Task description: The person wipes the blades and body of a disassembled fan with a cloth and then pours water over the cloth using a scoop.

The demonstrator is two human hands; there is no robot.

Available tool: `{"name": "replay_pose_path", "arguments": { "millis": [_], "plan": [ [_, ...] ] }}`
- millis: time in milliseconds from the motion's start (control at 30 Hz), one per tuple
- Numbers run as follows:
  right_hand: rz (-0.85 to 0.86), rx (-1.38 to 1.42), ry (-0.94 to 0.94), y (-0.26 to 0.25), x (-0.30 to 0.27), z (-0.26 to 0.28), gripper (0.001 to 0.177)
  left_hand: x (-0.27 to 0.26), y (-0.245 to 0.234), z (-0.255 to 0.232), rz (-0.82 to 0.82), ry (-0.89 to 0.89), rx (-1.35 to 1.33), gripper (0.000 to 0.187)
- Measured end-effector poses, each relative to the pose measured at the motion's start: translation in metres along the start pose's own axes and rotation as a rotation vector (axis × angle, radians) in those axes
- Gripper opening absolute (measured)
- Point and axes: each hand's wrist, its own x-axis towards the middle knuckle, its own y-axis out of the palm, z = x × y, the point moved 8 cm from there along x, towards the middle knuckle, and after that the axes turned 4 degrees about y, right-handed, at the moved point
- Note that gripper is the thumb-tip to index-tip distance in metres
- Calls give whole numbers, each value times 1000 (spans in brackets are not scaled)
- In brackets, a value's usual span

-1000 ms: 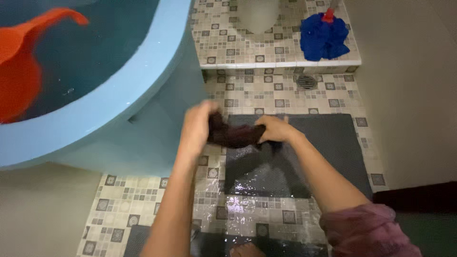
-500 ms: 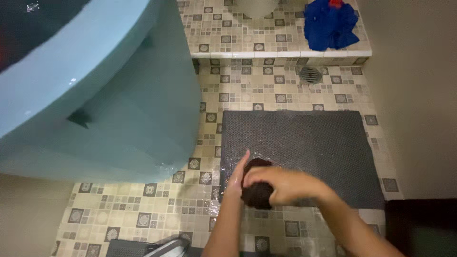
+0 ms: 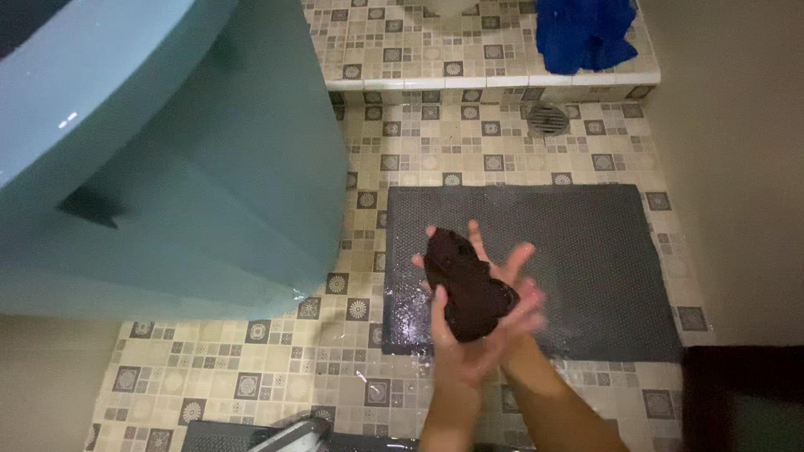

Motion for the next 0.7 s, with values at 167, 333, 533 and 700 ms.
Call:
{"name": "replay_pose_path", "arguments": {
  "millis": [167, 333, 533, 700],
  "plan": [
    [-352, -262, 70, -12, 18, 23, 54, -12, -42, -11, -231, -259, -146, 64],
    [-1023, -1012, 478, -64, 29, 44, 49, 2, -96, -61, -573, -327, 684, 36],
    [-630, -1872, 553, -175, 58, 15, 38, 13, -144, -120, -646, 101, 1618, 35],
    [-749, -1890, 464, -207, 50, 12, 37, 13, -156, -126, -746, 74, 1657, 32]
  ]
}}
